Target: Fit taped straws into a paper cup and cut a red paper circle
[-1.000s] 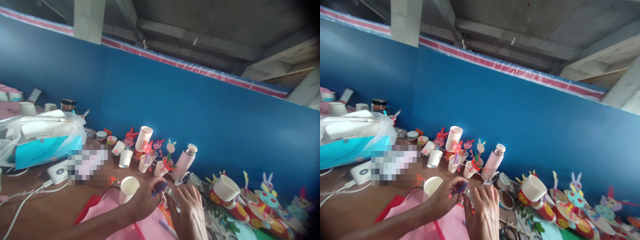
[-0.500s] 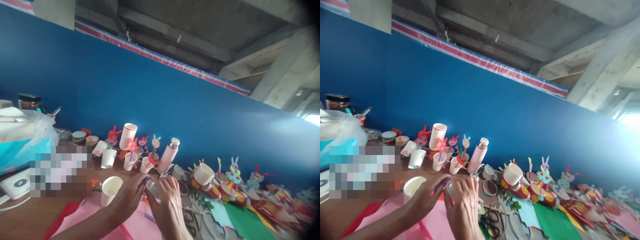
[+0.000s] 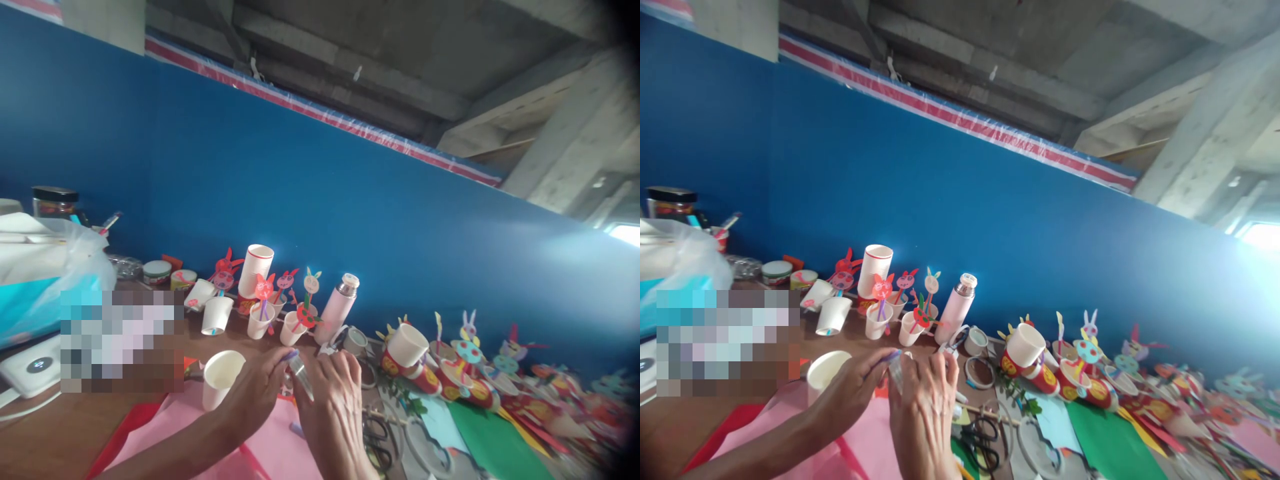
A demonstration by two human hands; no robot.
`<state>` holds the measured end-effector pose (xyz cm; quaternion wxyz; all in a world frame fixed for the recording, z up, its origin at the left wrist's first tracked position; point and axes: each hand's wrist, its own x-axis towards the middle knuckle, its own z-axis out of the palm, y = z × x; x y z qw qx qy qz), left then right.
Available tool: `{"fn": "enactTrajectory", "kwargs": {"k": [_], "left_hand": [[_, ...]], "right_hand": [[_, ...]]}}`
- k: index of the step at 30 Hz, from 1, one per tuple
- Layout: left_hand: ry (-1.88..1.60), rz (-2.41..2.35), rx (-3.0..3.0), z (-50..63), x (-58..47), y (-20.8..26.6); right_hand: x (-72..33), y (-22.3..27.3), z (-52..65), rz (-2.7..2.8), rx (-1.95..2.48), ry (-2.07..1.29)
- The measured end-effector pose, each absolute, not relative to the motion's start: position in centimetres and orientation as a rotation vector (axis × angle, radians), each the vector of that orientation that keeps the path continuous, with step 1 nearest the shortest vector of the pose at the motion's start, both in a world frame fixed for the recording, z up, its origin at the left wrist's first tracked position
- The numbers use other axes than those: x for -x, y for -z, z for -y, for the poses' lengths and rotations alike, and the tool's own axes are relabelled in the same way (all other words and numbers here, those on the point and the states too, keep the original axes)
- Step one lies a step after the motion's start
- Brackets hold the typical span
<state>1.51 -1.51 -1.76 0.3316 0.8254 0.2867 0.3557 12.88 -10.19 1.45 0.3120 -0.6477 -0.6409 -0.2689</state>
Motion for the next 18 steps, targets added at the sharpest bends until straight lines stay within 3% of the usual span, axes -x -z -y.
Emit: {"fn": "enactTrajectory", "kwargs": {"k": [7, 18], "left_hand": [[-0.861, -0.629, -1.881, 1.3, -2.0, 2.5], [-0.89, -0.623, -1.907, 1.5, -2.2, 2.6]], "right_hand": [[-12.8, -1.3, 10.4, 1.693, 1.739, 0.731], [-12.8, -1.4, 10.6, 1.7, 1.792, 0.774]]}}
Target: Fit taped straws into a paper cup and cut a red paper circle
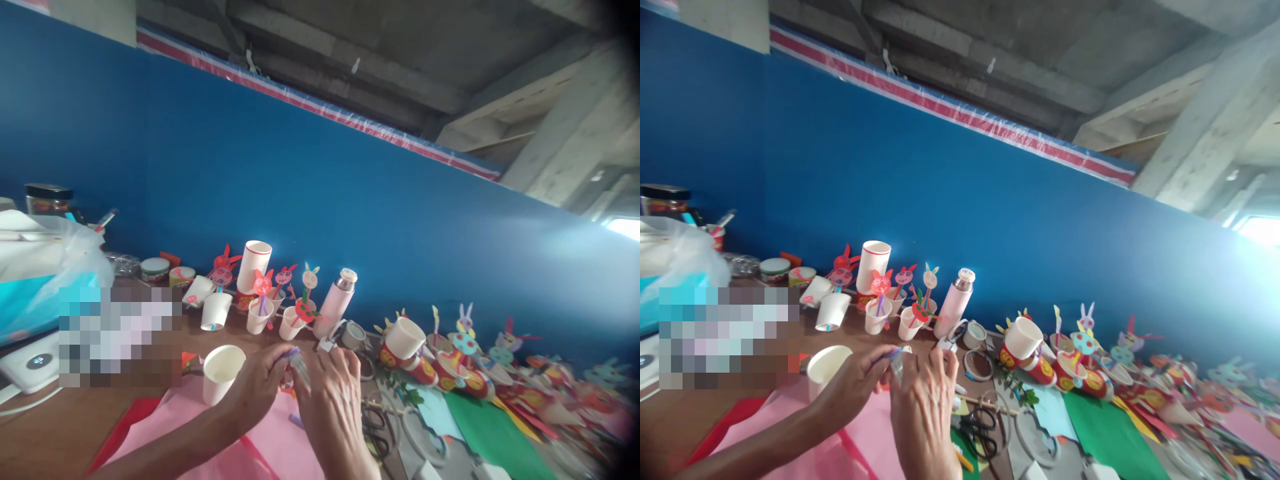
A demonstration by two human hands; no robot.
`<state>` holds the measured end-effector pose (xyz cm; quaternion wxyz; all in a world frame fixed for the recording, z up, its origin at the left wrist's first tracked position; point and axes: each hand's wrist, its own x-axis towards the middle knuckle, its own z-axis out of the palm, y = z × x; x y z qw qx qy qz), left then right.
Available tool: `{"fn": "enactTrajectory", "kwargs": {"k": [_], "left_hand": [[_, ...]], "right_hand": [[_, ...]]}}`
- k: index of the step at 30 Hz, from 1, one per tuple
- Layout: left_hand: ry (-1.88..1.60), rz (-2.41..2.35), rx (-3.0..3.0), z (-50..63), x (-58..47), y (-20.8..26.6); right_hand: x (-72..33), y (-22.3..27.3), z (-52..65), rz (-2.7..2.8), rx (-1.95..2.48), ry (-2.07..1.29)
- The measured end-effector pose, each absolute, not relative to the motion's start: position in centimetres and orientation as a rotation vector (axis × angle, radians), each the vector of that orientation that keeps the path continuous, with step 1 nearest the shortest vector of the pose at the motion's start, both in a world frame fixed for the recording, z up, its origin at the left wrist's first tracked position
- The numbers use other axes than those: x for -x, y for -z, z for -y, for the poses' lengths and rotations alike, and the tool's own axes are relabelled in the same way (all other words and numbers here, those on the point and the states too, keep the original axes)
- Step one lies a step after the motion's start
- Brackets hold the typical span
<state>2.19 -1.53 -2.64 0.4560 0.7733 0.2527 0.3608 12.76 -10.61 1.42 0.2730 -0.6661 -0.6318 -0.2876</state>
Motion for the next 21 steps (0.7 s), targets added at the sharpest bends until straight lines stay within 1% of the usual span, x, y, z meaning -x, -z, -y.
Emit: {"fn": "enactTrajectory", "kwargs": {"k": [6, 13, 17, 21], "left_hand": [[-0.887, -0.638, -1.947, 1.7, -2.0, 2.3], [-0.891, -0.631, -1.966, 2.1, -1.8, 1.9], [-0.879, -0.601, -1.875, 2.3, -1.7, 1.6], [-0.817, -0.513, -1.649, 2.0, -1.9, 1.2]], "right_hand": [[-12.7, -0.5, 10.3, 1.645, 1.907, 0.721], [-12.9, -0.6, 10.2, 1.689, 1.888, 0.72], [-13.2, -1.0, 10.3, 1.713, 1.898, 0.701], [-13.4, -1.3, 10.3, 1.743, 1.882, 0.705]]}}
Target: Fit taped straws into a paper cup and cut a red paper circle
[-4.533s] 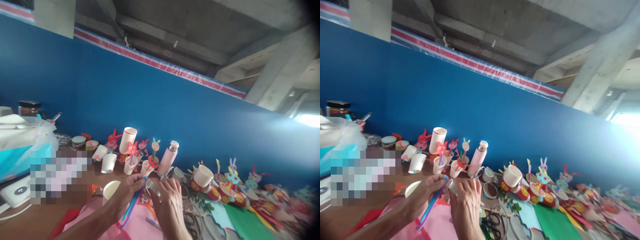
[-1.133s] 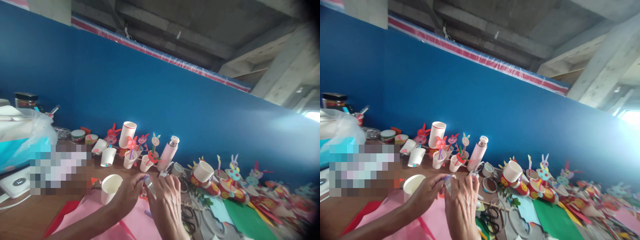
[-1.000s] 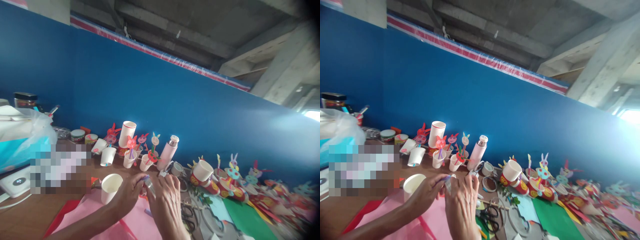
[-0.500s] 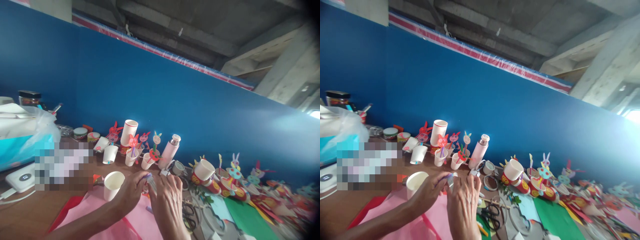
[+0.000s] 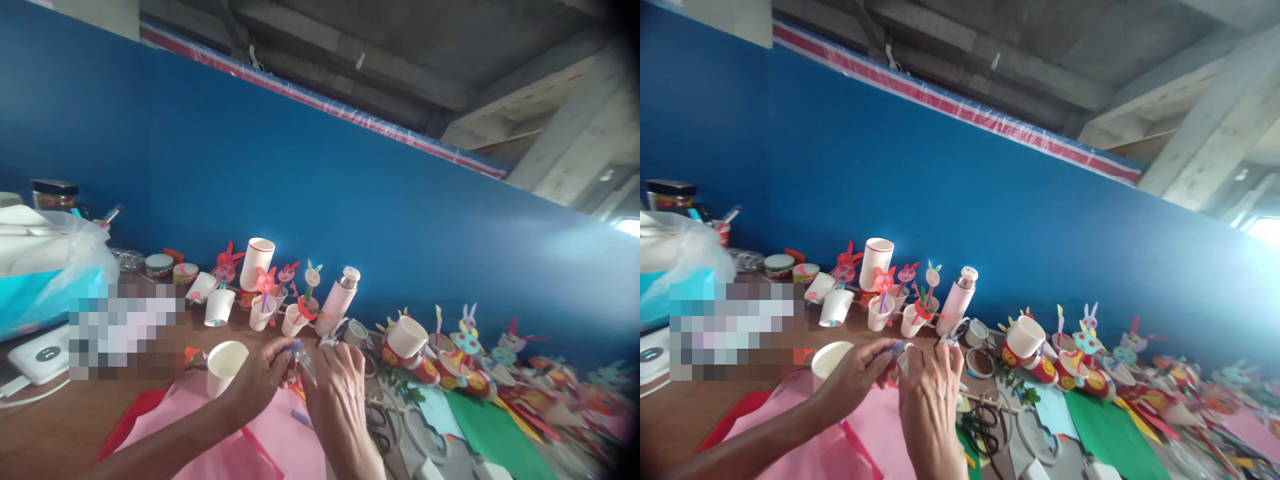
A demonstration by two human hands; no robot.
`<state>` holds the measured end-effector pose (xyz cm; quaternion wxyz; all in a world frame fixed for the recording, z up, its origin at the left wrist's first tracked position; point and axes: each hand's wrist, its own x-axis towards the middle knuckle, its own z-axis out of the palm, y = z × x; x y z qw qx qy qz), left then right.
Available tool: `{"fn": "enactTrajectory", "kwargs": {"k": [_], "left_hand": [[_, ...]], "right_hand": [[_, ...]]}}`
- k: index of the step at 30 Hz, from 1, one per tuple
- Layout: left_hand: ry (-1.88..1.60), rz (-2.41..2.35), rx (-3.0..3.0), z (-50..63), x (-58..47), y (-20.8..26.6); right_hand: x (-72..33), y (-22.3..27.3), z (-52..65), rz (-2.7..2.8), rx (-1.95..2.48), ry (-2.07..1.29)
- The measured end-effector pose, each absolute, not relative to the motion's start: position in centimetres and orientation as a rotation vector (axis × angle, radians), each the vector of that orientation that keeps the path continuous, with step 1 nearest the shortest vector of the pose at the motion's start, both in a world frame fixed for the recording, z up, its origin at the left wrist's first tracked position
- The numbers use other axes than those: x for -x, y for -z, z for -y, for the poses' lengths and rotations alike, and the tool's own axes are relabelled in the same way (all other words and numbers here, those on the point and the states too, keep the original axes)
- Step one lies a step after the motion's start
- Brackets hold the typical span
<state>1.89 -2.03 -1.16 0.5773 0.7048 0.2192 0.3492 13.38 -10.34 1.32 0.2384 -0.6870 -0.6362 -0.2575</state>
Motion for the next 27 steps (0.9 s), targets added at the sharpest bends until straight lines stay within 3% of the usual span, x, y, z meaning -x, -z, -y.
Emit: {"fn": "enactTrajectory", "kwargs": {"k": [27], "left_hand": [[-0.647, -0.335, -1.386, 0.1, -2.0, 1.7]], "right_hand": [[-13.9, -1.4, 10.3, 1.821, 1.846, 0.563]]}}
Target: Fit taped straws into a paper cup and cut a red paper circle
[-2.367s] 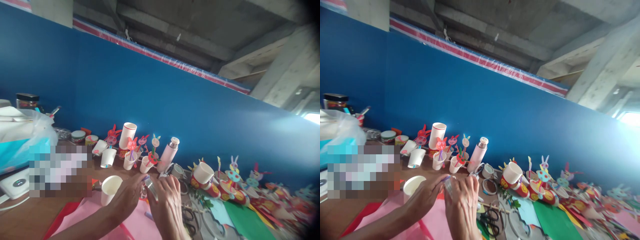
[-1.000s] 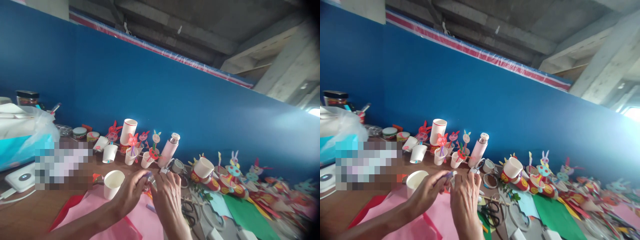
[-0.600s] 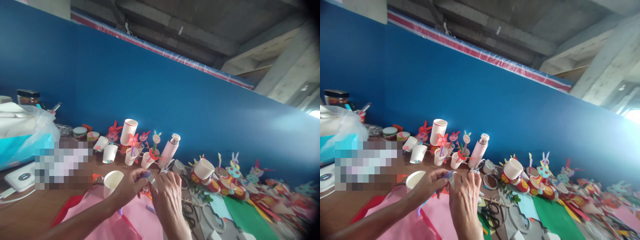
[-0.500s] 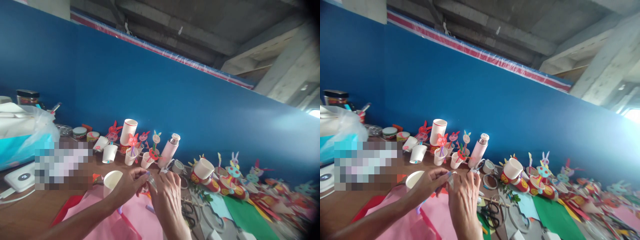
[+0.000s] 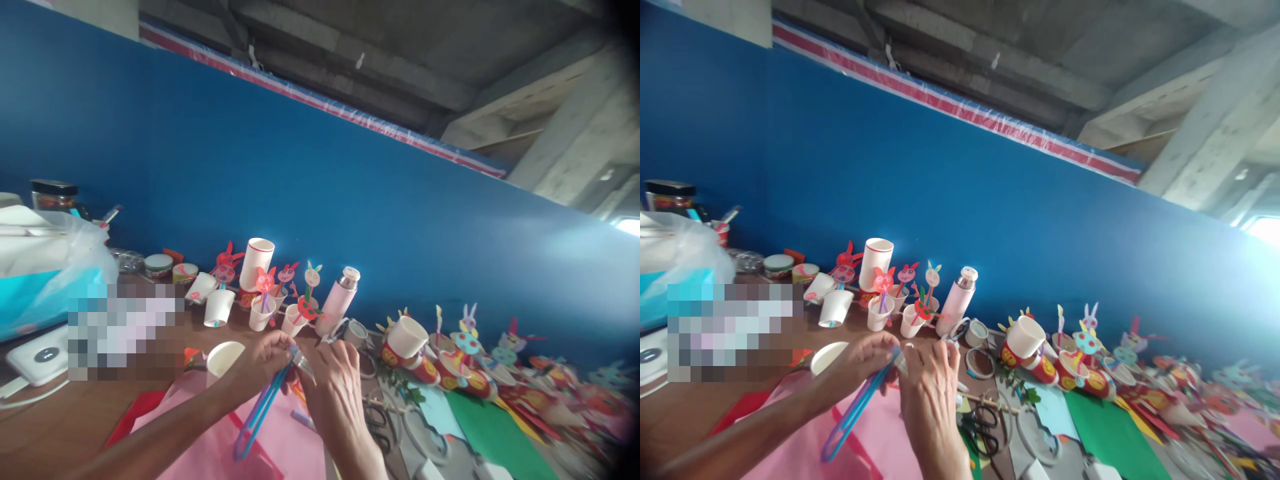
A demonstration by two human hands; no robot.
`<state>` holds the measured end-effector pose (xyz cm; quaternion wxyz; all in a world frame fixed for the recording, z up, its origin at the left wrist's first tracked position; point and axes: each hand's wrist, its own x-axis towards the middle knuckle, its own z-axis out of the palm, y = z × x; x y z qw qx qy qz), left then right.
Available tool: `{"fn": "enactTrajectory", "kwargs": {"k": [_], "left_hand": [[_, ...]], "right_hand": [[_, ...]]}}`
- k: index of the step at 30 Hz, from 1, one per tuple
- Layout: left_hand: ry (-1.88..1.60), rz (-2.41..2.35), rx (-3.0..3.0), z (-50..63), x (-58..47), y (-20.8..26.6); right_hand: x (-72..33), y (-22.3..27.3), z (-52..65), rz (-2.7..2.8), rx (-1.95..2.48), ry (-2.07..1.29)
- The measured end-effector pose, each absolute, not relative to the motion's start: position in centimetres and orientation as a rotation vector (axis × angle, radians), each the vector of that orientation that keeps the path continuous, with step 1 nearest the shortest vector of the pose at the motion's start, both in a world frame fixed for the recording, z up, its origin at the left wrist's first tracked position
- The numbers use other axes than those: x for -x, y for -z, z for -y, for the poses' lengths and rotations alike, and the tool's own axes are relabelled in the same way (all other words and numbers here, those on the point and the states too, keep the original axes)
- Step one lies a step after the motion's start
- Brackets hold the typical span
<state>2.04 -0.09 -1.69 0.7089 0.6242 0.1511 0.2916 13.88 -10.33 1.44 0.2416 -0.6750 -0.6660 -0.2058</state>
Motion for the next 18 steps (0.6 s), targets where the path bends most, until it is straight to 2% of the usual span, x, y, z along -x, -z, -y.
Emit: {"fn": "enactTrajectory", "kwargs": {"k": [8, 18], "left_hand": [[-0.574, -0.442, -1.46, -0.8, -1.1, 1.5], [-0.478, -0.396, -1.284, -0.5, -0.6, -0.2]], "right_hand": [[-14.0, -1.5, 10.3, 1.853, 1.808, 0.464], [-14.9, -2.4, 10.6, 1.927, 1.733, 0.343]]}}
